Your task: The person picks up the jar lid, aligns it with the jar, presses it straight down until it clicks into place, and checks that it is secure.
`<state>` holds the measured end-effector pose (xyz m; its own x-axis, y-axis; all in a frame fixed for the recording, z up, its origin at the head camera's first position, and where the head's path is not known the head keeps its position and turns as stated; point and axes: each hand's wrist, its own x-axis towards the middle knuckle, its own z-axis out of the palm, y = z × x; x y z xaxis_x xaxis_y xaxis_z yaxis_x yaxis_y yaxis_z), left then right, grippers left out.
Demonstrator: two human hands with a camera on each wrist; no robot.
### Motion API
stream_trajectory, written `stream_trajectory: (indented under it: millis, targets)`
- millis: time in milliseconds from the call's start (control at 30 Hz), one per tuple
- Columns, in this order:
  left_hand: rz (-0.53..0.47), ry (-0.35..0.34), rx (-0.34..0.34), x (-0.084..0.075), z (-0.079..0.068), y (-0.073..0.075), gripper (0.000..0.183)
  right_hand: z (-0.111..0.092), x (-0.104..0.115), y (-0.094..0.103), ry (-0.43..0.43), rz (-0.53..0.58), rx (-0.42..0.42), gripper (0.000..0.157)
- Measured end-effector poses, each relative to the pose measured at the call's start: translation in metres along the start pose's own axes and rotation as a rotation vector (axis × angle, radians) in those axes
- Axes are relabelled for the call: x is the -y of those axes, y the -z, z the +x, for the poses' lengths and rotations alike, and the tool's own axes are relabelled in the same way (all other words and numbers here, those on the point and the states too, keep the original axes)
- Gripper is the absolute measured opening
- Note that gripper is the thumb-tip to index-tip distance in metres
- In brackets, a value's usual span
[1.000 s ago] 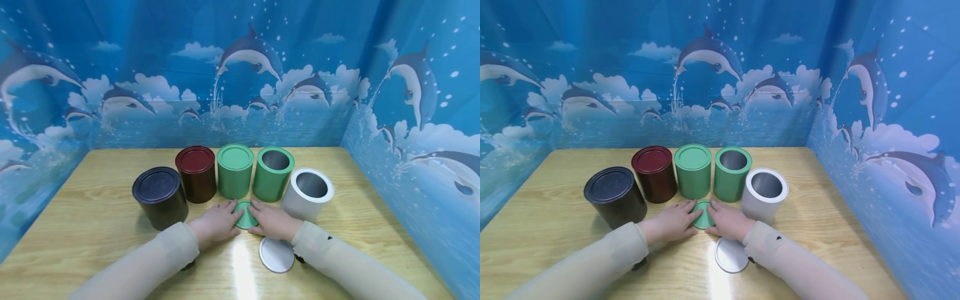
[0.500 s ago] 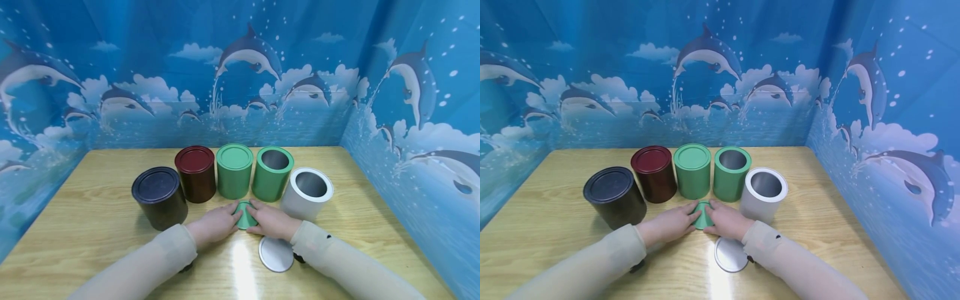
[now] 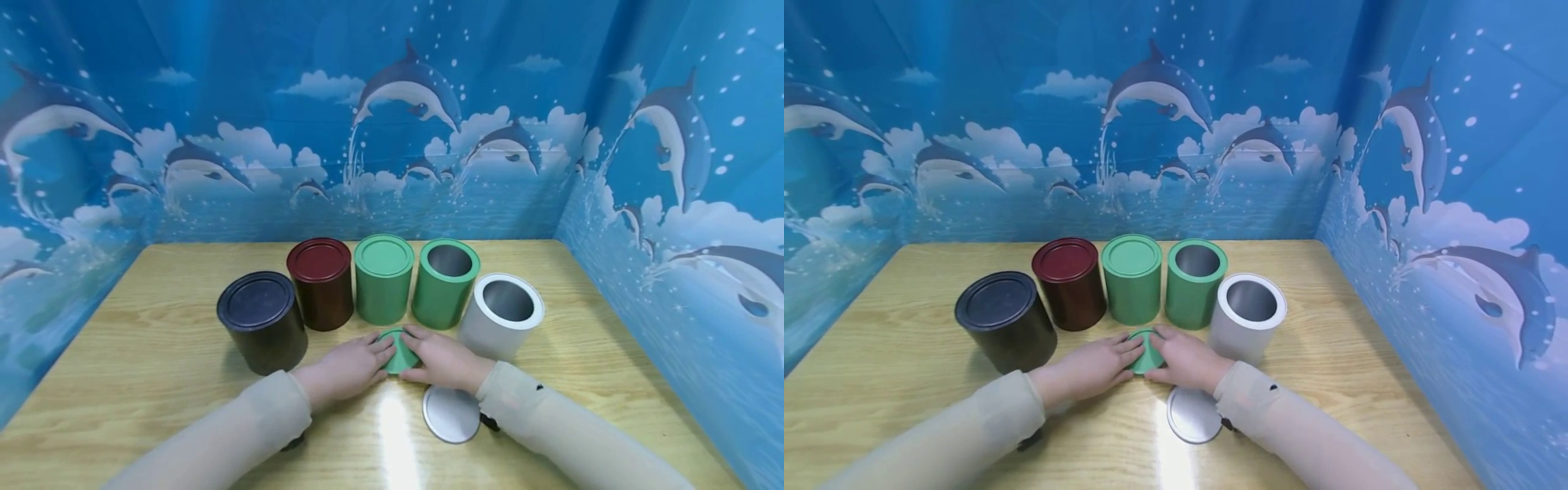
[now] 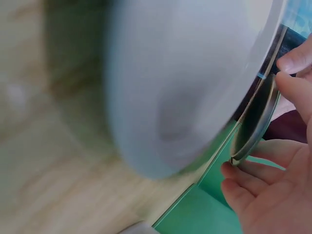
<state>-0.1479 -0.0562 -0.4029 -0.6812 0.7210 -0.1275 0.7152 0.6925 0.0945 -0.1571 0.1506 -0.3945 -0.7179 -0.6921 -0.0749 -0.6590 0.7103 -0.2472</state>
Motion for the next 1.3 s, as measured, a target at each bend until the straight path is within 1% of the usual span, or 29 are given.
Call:
stream_trajectory:
  millis: [133,233,367,467,533,633,767,967,1100,1200,1300]
  targets:
    - [-0.009,0.027,0.020,-0.002,-0.001,0.000,0.050,0.000,0.002,0.000,0.001,0.000,0.021,0.071]
    - [-0.013,0.053,0.050,-0.003,0.000,-0.001,0.054,0.001,0.003,0.000,-0.005,-0.012,0.051,0.068]
    - [0.030,0.072,0.095,-0.004,0.001,-0.001,0.057,0.001,0.003,-0.001,-0.004,-0.027,0.100,0.065]
    - [0.073,0.072,0.109,-0.004,0.001,-0.001,0.056,0.001,0.004,-0.002,0.011,-0.035,0.133,0.063]
    - [0.094,0.067,0.110,-0.005,0.000,-0.002,0.056,0.000,0.005,-0.003,0.030,-0.046,0.137,0.061]
    - [0.107,0.065,0.112,-0.005,-0.001,-0.002,0.055,0.000,0.007,-0.004,0.058,-0.071,0.120,0.057]
    - [0.091,0.061,0.103,-0.004,-0.003,-0.002,0.054,0.000,0.007,-0.004,0.076,-0.055,0.123,0.055]
    - [0.041,0.024,0.071,0.001,-0.007,-0.001,0.054,-0.001,0.006,-0.006,0.090,-0.017,0.154,0.053]
    - [0.000,0.010,0.030,0.005,-0.009,-0.002,0.052,0.000,0.006,-0.006,0.093,-0.007,0.158,0.052]
    - [-0.010,-0.011,-0.009,0.007,-0.011,-0.002,0.049,0.000,0.005,-0.005,0.097,-0.003,0.160,0.052]
    - [-0.021,-0.026,-0.030,0.008,-0.012,-0.001,0.049,0.001,0.005,-0.005,0.099,0.002,0.158,0.052]
